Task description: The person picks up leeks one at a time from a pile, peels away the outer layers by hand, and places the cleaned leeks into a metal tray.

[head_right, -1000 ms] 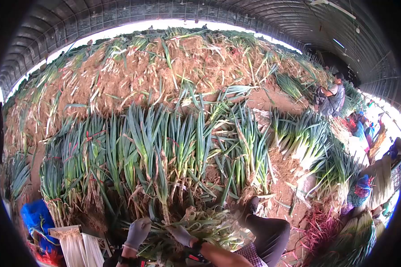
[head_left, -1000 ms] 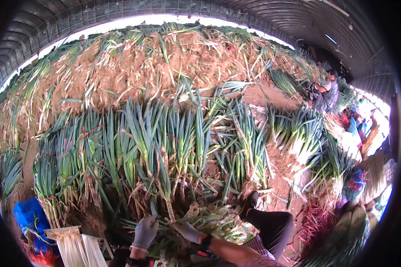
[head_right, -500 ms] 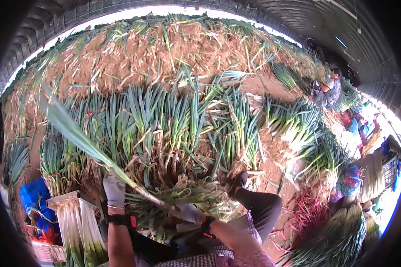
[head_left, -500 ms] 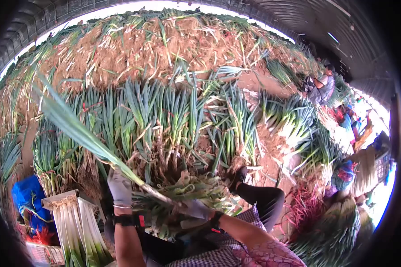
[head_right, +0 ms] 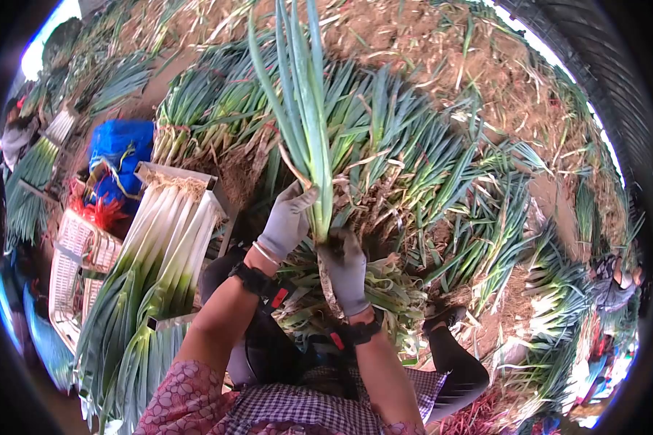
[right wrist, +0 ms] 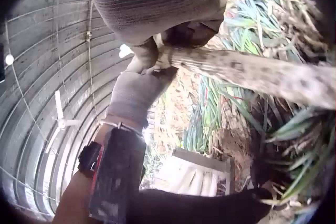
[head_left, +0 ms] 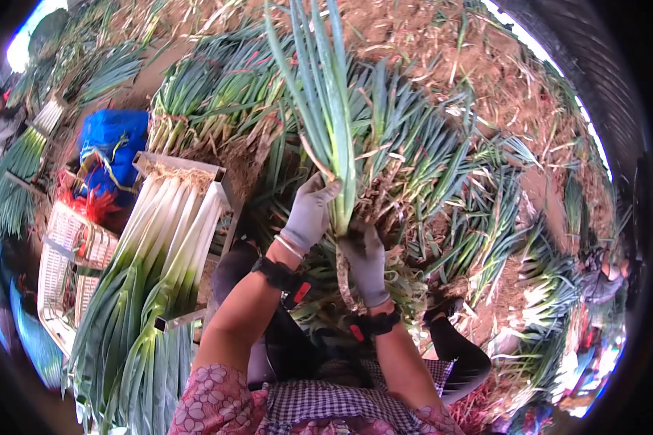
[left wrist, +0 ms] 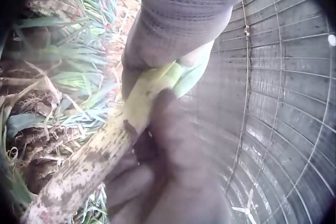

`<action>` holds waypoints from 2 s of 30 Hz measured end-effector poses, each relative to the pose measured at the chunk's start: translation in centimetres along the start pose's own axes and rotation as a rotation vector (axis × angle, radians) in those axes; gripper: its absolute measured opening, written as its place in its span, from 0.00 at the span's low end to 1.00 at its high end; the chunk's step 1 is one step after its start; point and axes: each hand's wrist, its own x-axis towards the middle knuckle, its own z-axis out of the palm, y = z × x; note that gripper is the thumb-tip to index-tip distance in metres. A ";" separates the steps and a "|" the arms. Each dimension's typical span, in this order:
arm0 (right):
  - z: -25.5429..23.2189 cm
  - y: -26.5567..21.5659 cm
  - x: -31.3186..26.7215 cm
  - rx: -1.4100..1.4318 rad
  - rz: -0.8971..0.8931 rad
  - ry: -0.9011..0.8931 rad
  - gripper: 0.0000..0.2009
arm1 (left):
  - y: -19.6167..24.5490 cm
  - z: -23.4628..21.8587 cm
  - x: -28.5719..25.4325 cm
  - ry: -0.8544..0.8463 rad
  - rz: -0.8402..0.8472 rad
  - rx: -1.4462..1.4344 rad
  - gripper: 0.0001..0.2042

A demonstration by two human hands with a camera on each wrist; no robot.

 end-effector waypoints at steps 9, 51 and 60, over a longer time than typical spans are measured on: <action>1.0 -1.2 -0.2 -0.045 0.144 -0.077 0.11 | 1.2 -0.4 0.5 0.316 0.107 0.208 0.09; 0.9 -3.2 2.3 -0.298 -0.368 -0.290 0.11 | 2.0 0.2 0.7 0.069 -0.004 -0.130 0.11; -2.5 -2.5 -0.8 0.073 0.124 -0.361 0.07 | 4.3 -0.6 0.9 0.212 0.113 -0.166 0.09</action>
